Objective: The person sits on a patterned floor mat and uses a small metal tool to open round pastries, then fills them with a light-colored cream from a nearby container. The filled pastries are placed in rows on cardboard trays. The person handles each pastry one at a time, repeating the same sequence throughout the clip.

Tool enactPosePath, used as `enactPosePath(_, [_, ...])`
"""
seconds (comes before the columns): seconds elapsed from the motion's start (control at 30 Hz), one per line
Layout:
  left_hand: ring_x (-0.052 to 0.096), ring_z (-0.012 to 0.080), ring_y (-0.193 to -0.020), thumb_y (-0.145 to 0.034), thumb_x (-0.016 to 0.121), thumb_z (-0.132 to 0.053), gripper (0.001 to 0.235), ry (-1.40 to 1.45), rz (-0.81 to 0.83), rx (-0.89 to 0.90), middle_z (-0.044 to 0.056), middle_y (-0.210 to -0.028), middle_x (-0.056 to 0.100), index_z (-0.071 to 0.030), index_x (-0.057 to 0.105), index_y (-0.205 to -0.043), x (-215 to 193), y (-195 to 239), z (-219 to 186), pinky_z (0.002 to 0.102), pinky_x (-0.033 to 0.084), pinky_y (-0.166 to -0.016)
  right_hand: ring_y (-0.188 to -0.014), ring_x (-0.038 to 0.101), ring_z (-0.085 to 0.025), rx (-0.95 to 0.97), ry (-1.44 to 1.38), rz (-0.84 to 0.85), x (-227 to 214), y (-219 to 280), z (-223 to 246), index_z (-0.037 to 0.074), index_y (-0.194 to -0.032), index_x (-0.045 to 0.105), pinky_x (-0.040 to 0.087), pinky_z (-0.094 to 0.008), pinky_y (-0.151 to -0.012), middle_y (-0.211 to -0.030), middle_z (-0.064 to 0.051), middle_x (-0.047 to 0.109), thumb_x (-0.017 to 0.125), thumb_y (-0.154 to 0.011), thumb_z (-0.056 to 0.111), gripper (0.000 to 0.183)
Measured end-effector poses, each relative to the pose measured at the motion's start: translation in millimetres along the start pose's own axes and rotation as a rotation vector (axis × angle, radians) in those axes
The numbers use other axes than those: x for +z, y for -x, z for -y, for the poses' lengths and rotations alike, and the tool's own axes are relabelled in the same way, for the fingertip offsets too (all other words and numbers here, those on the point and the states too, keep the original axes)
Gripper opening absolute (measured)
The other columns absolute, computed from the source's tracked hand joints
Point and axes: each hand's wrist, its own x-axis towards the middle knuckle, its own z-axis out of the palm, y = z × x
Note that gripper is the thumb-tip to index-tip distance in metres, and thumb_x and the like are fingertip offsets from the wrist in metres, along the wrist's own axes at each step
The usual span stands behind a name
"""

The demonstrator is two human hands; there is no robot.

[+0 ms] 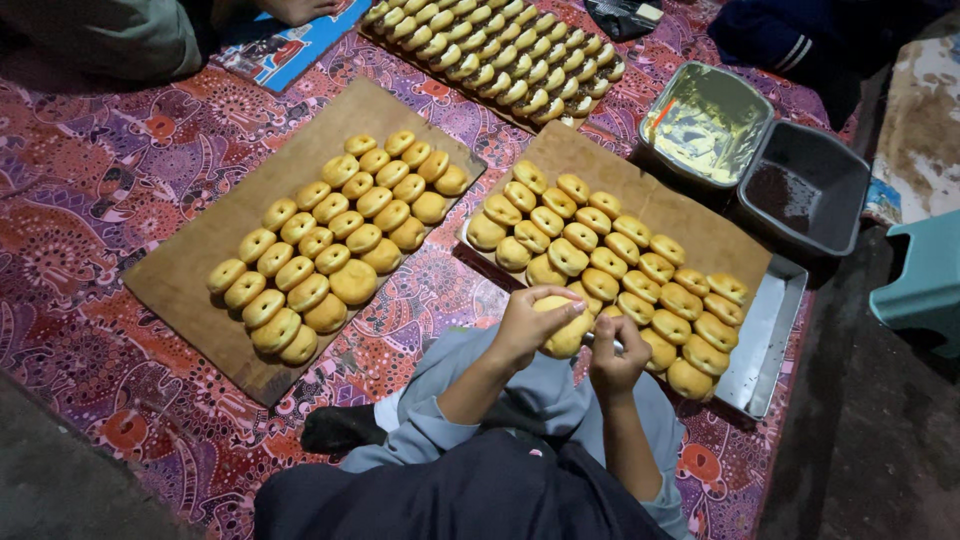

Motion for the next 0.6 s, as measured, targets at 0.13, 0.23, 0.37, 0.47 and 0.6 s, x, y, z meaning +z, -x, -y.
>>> enactPosePath(0.13, [0.071,0.0109,-0.084,-0.089,0.08,-0.011,0.02,0.008,0.031,-0.082,0.008,-0.097,0.075,0.002,0.075,-0.104,-3.9,-0.6,-0.2,0.026,0.06,-0.074,-0.063,0.053,-0.009,0.0,-0.051,0.095,-3.3,-2.7,-4.1,0.0,-0.075,0.057,0.043,-0.026,-0.061,-0.068,-0.001,0.059,0.064,-0.102,0.017,0.033])
enactPosePath(0.23, [0.07,0.0111,-0.083,-0.089,0.08,-0.012,0.022,-0.001,0.041,-0.119,0.008,-0.096,0.075,0.002,0.075,-0.104,-6.4,0.4,-2.1,0.027,0.06,-0.073,-0.066,0.052,-0.008,0.044,-0.102,0.16,-4.4,-4.2,-5.0,0.0,-0.076,0.058,0.043,-0.025,-0.062,-0.069,0.0,0.058,0.064,-0.102,0.018,0.032])
enactPosePath(0.37, [0.069,0.0107,-0.084,-0.09,0.08,-0.012,0.023,-0.01,0.049,-0.141,0.008,-0.097,0.075,0.002,0.075,-0.106,-7.3,2.9,-3.7,0.026,0.059,-0.073,-0.068,0.053,-0.006,0.101,-0.181,0.233,-5.4,-4.8,-5.2,0.0,-0.079,0.062,0.044,-0.024,-0.063,-0.072,0.001,0.06,0.063,-0.103,0.019,0.03])
enactPosePath(0.47, [0.07,0.0105,-0.085,-0.09,0.08,-0.012,0.023,0.0,0.038,-0.134,0.007,-0.098,0.075,0.002,0.075,-0.107,-4.9,3.5,-3.2,0.027,0.059,-0.074,-0.068,0.053,-0.006,0.093,-0.166,0.243,-5.7,-4.1,-6.4,0.0,-0.078,0.061,0.044,-0.024,-0.062,-0.071,0.001,0.06,0.063,-0.103,0.019,0.031])
enactPosePath(0.6, [0.071,0.0123,-0.085,-0.09,0.079,-0.012,0.022,0.016,0.011,-0.124,0.008,-0.098,0.075,0.003,0.074,-0.106,-0.8,2.6,-4.6,0.028,0.061,-0.074,-0.067,0.053,-0.006,0.075,-0.142,0.191,-2.0,0.3,-6.4,0.001,-0.077,0.06,0.043,-0.024,-0.062,-0.071,0.001,0.059,0.062,-0.103,0.019,0.032])
